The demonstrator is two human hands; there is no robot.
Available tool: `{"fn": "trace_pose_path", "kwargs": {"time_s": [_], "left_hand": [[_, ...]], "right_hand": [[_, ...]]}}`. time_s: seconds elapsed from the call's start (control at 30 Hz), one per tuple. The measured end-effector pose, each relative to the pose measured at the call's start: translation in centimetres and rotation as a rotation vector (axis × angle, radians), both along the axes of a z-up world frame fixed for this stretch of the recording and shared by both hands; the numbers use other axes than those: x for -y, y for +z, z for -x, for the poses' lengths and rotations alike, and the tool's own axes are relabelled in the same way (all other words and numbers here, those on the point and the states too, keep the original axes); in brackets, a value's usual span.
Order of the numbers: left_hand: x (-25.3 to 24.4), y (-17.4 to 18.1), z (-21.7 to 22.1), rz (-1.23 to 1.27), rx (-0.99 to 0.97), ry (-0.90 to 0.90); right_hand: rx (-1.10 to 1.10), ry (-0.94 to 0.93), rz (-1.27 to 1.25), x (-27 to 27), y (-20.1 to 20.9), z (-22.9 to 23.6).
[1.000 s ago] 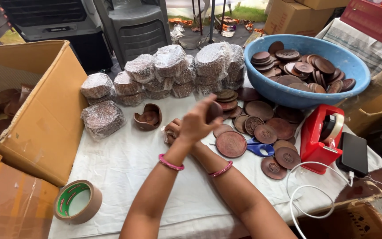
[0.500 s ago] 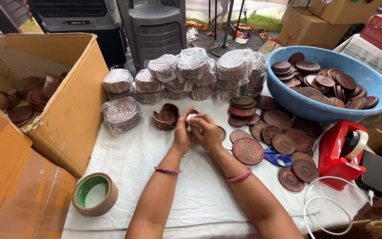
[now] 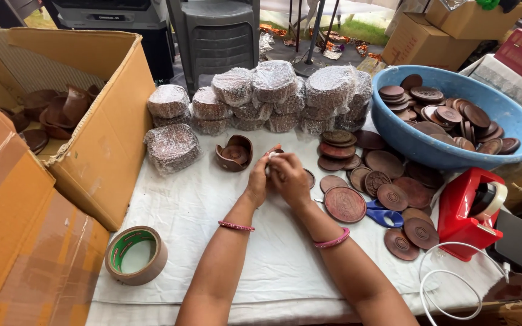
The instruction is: The person wipes a small, dark brown wooden bowl with a white cloth. They hold the bowl in their left hand and rub its surface with the cloth in their right hand, turning the bowl to clean different sides. The workspace contains stacks of wrapped items, a blue basin filled with wooden discs, and cardboard boxes.
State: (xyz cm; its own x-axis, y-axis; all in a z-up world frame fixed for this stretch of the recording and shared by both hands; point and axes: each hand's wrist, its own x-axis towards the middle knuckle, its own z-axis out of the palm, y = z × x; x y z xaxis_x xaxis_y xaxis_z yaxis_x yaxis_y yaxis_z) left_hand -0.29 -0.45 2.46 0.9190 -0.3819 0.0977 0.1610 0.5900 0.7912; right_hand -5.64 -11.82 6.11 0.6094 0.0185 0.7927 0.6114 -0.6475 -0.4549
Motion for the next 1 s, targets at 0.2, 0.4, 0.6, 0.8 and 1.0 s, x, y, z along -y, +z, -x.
{"fn": "trace_pose_path", "kwargs": {"time_s": [0.2,0.4,0.6,0.8,1.0], "left_hand": [[0.5,-1.4,-0.8,-0.045,0.111,0.053],[-0.2,-0.1,-0.1,0.088,0.044,0.103],[-0.5,0.3,0.0,0.099,-0.027,0.109],[0.4,-0.8,-0.3,-0.011,0.023,0.014],[0.6,-1.4,-0.8,-0.094,0.061,0.018]], "right_hand": [[-0.032,-0.046,-0.011,0.6,-0.3,-0.8],[-0.162,-0.120,0.138,1.0,-0.3,-0.6],[0.073,0.079,0.293,0.0,0.0,0.2],[-0.121,-0.114,-0.102,1.6,-1.2,-1.7],[-0.037,-0.075,0.003,0.8,-0.5,-0.6]]}}
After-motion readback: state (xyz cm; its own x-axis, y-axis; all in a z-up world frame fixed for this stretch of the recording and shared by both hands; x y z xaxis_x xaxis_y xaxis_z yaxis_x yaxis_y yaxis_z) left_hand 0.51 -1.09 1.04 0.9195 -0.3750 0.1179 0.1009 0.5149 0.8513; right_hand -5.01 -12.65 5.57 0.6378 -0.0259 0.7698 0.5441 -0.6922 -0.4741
